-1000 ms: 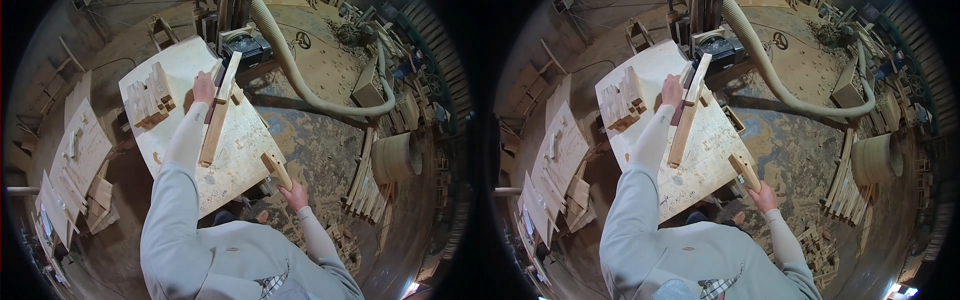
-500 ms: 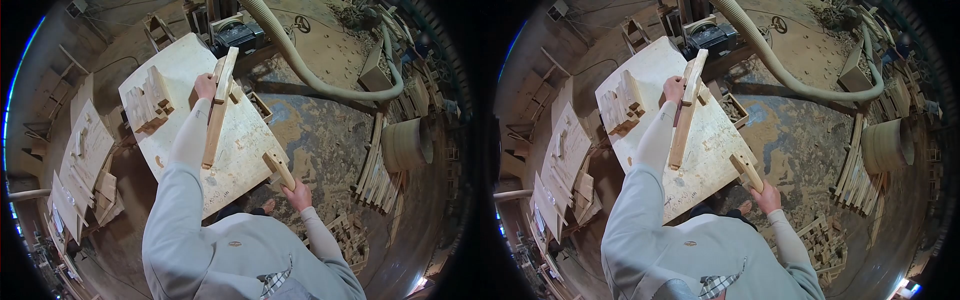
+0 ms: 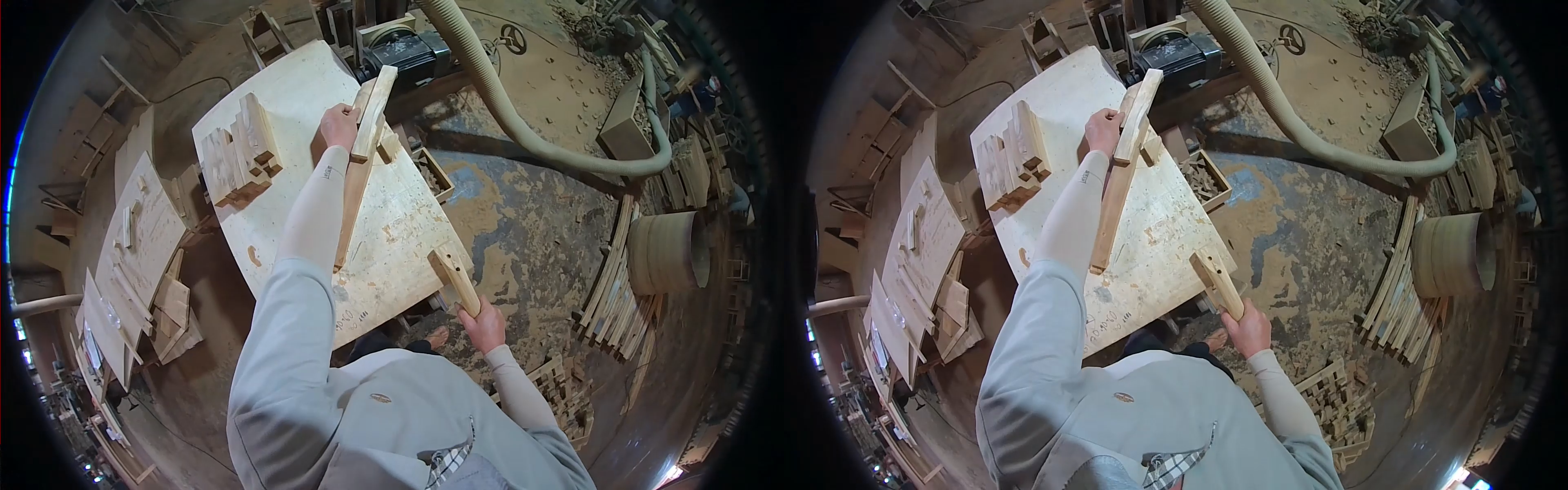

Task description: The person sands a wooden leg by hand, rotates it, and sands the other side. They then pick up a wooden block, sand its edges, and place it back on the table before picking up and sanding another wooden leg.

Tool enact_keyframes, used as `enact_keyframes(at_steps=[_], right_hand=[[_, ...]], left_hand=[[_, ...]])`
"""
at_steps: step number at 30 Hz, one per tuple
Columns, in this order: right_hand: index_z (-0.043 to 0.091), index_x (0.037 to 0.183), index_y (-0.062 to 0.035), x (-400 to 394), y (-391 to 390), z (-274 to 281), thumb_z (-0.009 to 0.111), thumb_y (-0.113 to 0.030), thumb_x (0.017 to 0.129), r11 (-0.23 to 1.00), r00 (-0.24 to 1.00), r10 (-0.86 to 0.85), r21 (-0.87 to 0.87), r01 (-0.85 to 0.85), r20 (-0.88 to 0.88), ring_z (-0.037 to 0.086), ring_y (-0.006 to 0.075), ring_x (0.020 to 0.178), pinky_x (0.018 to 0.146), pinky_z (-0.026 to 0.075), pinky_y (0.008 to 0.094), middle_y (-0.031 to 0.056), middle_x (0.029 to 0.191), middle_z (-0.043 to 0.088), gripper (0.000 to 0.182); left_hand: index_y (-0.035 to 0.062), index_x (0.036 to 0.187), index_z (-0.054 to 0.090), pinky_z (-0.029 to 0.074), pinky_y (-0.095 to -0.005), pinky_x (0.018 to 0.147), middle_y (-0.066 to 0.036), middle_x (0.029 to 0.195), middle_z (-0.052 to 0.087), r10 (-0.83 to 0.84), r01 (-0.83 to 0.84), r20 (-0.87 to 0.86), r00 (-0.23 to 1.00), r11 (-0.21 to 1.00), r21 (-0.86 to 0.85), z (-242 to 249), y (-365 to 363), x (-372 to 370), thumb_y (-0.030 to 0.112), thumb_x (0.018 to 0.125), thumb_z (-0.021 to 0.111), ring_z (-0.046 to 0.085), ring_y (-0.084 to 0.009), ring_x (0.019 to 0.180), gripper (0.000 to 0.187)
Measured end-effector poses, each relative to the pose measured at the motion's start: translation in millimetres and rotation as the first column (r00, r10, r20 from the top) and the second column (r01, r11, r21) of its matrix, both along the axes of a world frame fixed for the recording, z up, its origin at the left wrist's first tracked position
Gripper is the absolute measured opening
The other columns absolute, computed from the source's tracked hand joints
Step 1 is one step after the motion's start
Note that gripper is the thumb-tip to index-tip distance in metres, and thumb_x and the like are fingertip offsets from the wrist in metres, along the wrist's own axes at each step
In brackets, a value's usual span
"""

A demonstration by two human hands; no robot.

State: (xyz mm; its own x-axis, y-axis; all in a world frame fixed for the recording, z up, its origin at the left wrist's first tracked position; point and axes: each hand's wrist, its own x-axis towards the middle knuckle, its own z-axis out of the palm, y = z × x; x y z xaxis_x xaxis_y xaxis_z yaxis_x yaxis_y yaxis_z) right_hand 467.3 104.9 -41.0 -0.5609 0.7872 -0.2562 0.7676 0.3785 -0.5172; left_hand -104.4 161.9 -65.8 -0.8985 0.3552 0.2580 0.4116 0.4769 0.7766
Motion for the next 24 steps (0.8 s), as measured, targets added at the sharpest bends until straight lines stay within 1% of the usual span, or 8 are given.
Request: enact_keyframes(at_steps=[6,11,14,15,18,20,22,24], right_hand=[[0.070,0.099,0.0006,1,0,-21,0.084,-0.043,0.094,1.000,1.000,-0.010,0.027,0.010,-0.019,0.074,0.0508,0.087,0.076,0.057,0.0572,0.0297,0.089,0.075,0.046],[0.070,0.105,-0.0031,3,2,-40,0.080,-0.046,0.094,0.999,0.999,0.010,0.050,-0.008,-0.040,0.074,0.0525,0.089,0.080,0.058,0.0613,0.0294,0.092,0.077,0.045],[0.072,0.109,-0.0030,2,1,-41,0.079,-0.046,0.094,0.999,0.999,-0.008,0.033,0.010,-0.051,0.074,0.0525,0.089,0.081,0.058,0.0613,0.0291,0.092,0.077,0.046],[0.072,0.109,-0.0030,1,1,-42,0.079,-0.046,0.094,0.999,0.998,-0.026,0.046,0.028,-0.054,0.074,0.0525,0.089,0.081,0.058,0.0613,0.0291,0.092,0.077,0.046],[0.073,0.113,-0.0031,5,2,-43,0.080,-0.051,0.095,1.000,0.999,0.007,0.010,-0.007,-0.050,0.074,0.0513,0.097,0.086,0.059,0.0598,0.0289,0.101,0.078,0.052],[0.073,0.119,-0.0048,7,1,-35,0.080,-0.053,0.096,1.000,0.998,-0.002,-0.008,0.001,-0.055,0.075,0.0504,0.100,0.088,0.059,0.0588,0.0280,0.104,0.078,0.054],[0.072,0.121,-0.0052,7,0,-35,0.079,-0.057,0.095,0.999,1.000,0.000,0.040,0.001,-0.020,0.075,0.0513,0.098,0.089,0.059,0.0602,0.0285,0.103,0.078,0.058],[0.072,0.120,-0.0049,9,1,-40,0.077,-0.060,0.095,0.999,0.999,0.017,0.051,-0.015,-0.051,0.076,0.0502,0.097,0.088,0.059,0.0603,0.0283,0.103,0.079,0.061]], left_hand=[[0.0053,0.099,0.086,0.060,-0.0473,0.093,-0.019,0.098,0.083,0.000,0.000,0.005,1.000,1.000,0.007,8,1,2,0.032,0.093,0.085,0.078,-0.0380,0.097,0.028],[0.0058,0.104,0.087,0.060,-0.0441,0.092,-0.018,0.099,0.084,-0.016,0.014,-0.048,0.999,1.000,-0.027,8,0,-1,0.036,0.095,0.083,0.080,-0.0344,0.096,0.032],[0.0057,0.101,0.086,0.059,-0.0473,0.095,-0.018,0.101,0.083,-0.019,0.019,-0.023,1.000,1.000,0.017,10,-1,1,0.034,0.093,0.084,0.078,-0.0388,0.100,0.030],[0.0072,0.108,0.086,0.059,-0.0482,0.095,-0.019,0.107,0.083,-0.009,0.008,-0.058,0.998,1.000,-0.023,6,-1,-2,0.035,0.094,0.078,0.077,-0.0408,0.103,0.032],[0.0043,0.114,0.081,0.058,-0.0517,0.091,-0.024,0.110,0.080,-0.122,0.135,0.132,0.984,0.986,-0.098,14,-9,-14,0.035,0.097,0.066,0.076,-0.0419,0.104,0.038],[-0.0021,0.108,0.079,0.056,-0.0527,0.085,-0.024,0.101,0.080,-0.232,0.233,0.030,0.972,0.972,-0.031,3,-6,-23,0.036,0.099,0.070,0.076,-0.0373,0.092,0.040],[-0.0021,0.106,0.080,0.059,-0.0499,0.088,-0.023,0.099,0.082,-0.179,0.182,-0.049,0.983,0.981,0.072,-15,1,-34,0.033,0.097,0.076,0.078,-0.0360,0.093,0.037],[0.0003,0.107,0.082,0.059,-0.0495,0.091,-0.023,0.105,0.082,-0.126,0.127,-0.068,0.990,0.992,0.014,-19,6,-40,0.032,0.096,0.078,0.079,-0.0394,0.098,0.034]])
